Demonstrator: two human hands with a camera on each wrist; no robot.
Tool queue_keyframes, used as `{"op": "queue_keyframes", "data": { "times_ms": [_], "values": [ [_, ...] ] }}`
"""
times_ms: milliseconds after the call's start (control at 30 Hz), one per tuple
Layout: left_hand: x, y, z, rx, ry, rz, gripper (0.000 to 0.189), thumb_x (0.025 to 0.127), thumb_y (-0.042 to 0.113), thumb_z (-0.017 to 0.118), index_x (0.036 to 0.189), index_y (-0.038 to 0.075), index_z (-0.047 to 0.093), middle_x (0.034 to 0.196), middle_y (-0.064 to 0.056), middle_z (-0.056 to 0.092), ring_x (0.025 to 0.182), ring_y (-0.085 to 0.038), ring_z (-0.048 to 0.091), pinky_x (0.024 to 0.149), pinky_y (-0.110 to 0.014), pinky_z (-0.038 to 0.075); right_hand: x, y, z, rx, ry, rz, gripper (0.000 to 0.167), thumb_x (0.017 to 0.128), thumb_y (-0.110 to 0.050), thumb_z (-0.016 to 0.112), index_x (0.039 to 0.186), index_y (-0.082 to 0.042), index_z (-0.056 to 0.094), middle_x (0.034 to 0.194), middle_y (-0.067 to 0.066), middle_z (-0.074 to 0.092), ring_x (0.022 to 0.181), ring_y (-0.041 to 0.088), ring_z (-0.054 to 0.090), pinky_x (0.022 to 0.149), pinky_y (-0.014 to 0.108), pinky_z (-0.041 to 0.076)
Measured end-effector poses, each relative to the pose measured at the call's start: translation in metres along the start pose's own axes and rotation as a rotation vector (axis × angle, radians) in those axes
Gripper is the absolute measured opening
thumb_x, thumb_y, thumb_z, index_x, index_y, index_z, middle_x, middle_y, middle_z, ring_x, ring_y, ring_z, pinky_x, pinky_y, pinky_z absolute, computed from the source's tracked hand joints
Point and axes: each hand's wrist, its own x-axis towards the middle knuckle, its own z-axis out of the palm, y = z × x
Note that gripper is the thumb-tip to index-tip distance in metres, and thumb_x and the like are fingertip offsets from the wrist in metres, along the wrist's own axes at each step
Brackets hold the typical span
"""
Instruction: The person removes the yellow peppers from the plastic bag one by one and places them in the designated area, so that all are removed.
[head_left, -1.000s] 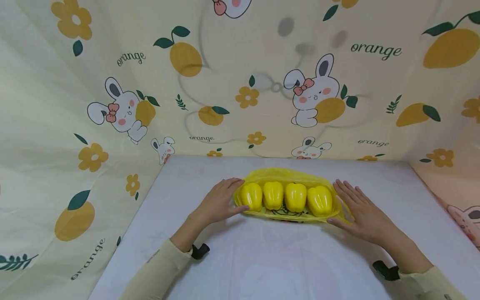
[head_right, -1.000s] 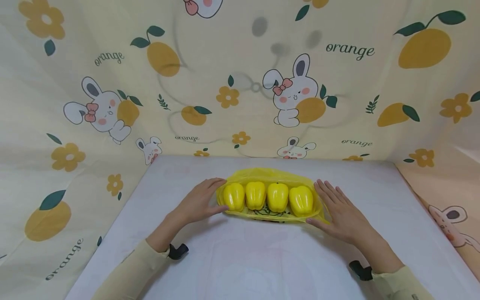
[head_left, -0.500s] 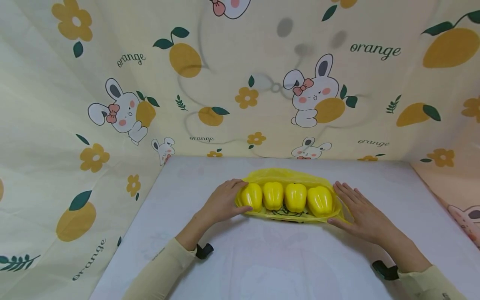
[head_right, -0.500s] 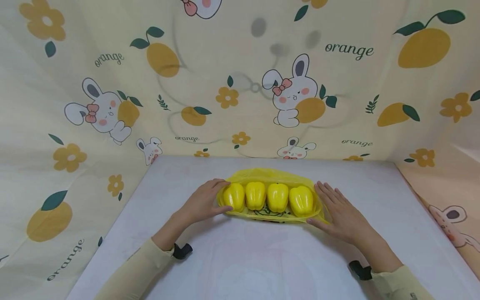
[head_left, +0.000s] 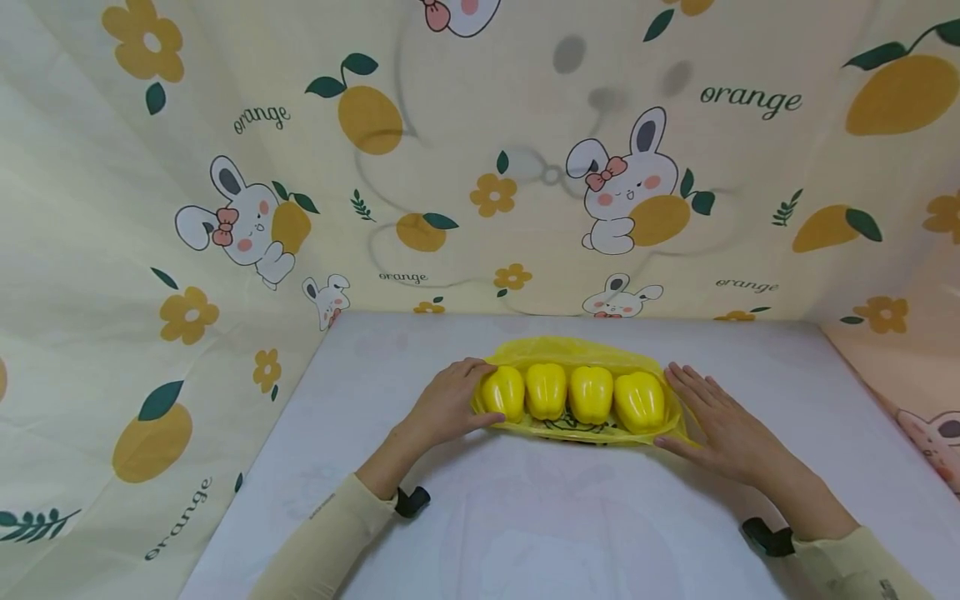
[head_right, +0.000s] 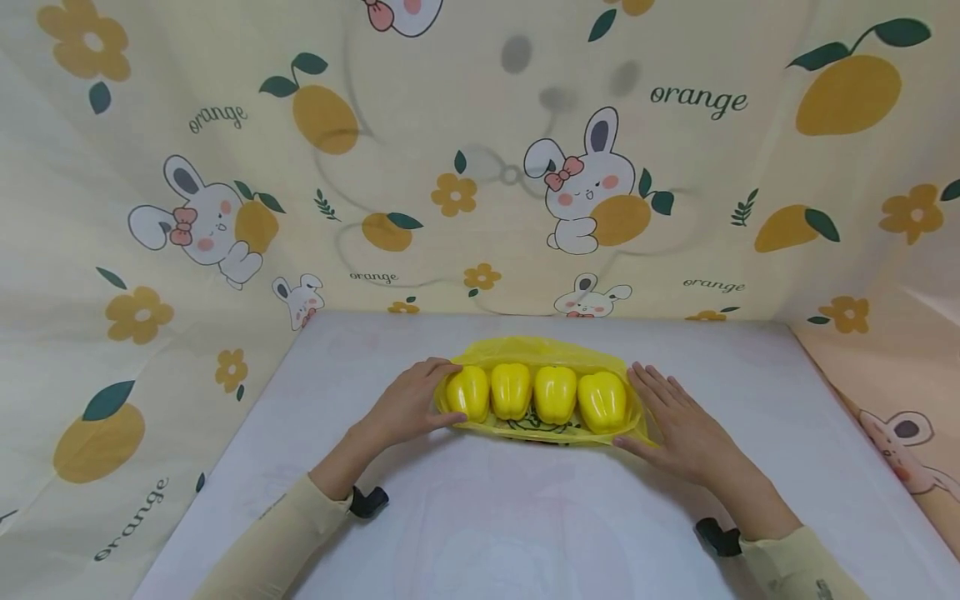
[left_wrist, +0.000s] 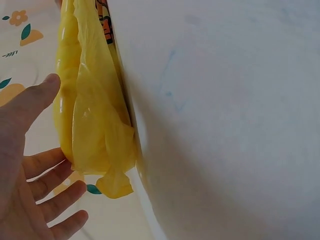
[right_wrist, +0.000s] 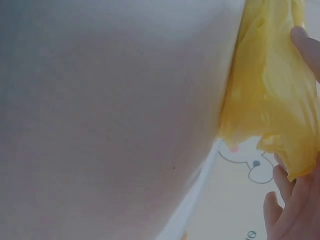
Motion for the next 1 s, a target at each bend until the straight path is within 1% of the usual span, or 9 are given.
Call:
{"op": "queue_keyframes", "data": {
  "times_ms": [300, 500, 600, 633, 767, 1000],
  "values": [
    [0.0037, -0.0030, 0.0040, 0.043, 0.003, -0.016, 0.086, 0.090, 0.062, 0.081, 0.153, 0.011, 0.054, 0.149, -0.009, 0.058, 0.136, -0.029, 0.056, 0.118, -0.048, 0.047, 0.0037, 0.0008, 0.0002, 0.005, -0.035, 0.009, 0.107, 0.094, -0.061, 0.075, 0.169, -0.002, 0.026, 0.173, 0.024, 0.028, 0.158, 0.048, 0.028, 0.135, 0.043, 0.000],
    [0.0044, -0.0019, 0.0046, 0.052, -0.016, -0.034, 0.091, 0.088, 0.064, 0.082, 0.154, 0.010, 0.053, 0.150, -0.010, 0.057, 0.137, -0.030, 0.056, 0.118, -0.050, 0.046, 0.0057, 0.0010, -0.0012, 0.032, -0.086, 0.034, 0.111, 0.092, -0.065, 0.075, 0.170, -0.003, 0.024, 0.175, 0.023, 0.025, 0.159, 0.048, 0.025, 0.135, 0.047, 0.001],
    [0.0041, -0.0005, 0.0046, 0.059, -0.022, -0.044, 0.092, 0.087, 0.065, 0.082, 0.154, 0.009, 0.053, 0.150, -0.011, 0.057, 0.137, -0.031, 0.056, 0.119, -0.050, 0.046, 0.0057, 0.0017, -0.0005, 0.035, -0.101, 0.043, 0.112, 0.092, -0.067, 0.075, 0.170, -0.004, 0.024, 0.175, 0.022, 0.024, 0.160, 0.048, 0.024, 0.135, 0.045, -0.001],
    [0.0042, -0.0003, 0.0047, 0.064, -0.025, -0.047, 0.093, 0.087, 0.065, 0.082, 0.155, 0.010, 0.053, 0.149, -0.010, 0.057, 0.137, -0.030, 0.056, 0.119, -0.050, 0.046, 0.0058, 0.0021, -0.0001, 0.036, -0.103, 0.043, 0.113, 0.092, -0.067, 0.074, 0.170, -0.004, 0.023, 0.175, 0.022, 0.024, 0.160, 0.048, 0.023, 0.135, 0.044, -0.002],
    [0.0053, -0.0001, 0.0059, 0.078, -0.033, -0.058, 0.094, 0.085, 0.067, 0.083, 0.154, 0.010, 0.053, 0.149, -0.009, 0.057, 0.136, -0.030, 0.056, 0.119, -0.050, 0.046, 0.0050, 0.0040, 0.0017, 0.036, -0.087, 0.043, 0.112, 0.092, -0.068, 0.074, 0.170, -0.005, 0.024, 0.175, 0.021, 0.025, 0.160, 0.047, 0.024, 0.135, 0.045, 0.000],
    [0.0063, -0.0007, 0.0086, 0.078, -0.030, -0.054, 0.094, 0.084, 0.066, 0.084, 0.153, 0.011, 0.054, 0.147, -0.008, 0.058, 0.135, -0.030, 0.056, 0.119, -0.050, 0.046, 0.0048, 0.0057, 0.0030, 0.025, -0.064, 0.024, 0.110, 0.092, -0.066, 0.075, 0.169, -0.004, 0.027, 0.175, 0.021, 0.026, 0.159, 0.047, 0.025, 0.135, 0.050, 0.007]
  ]
}}
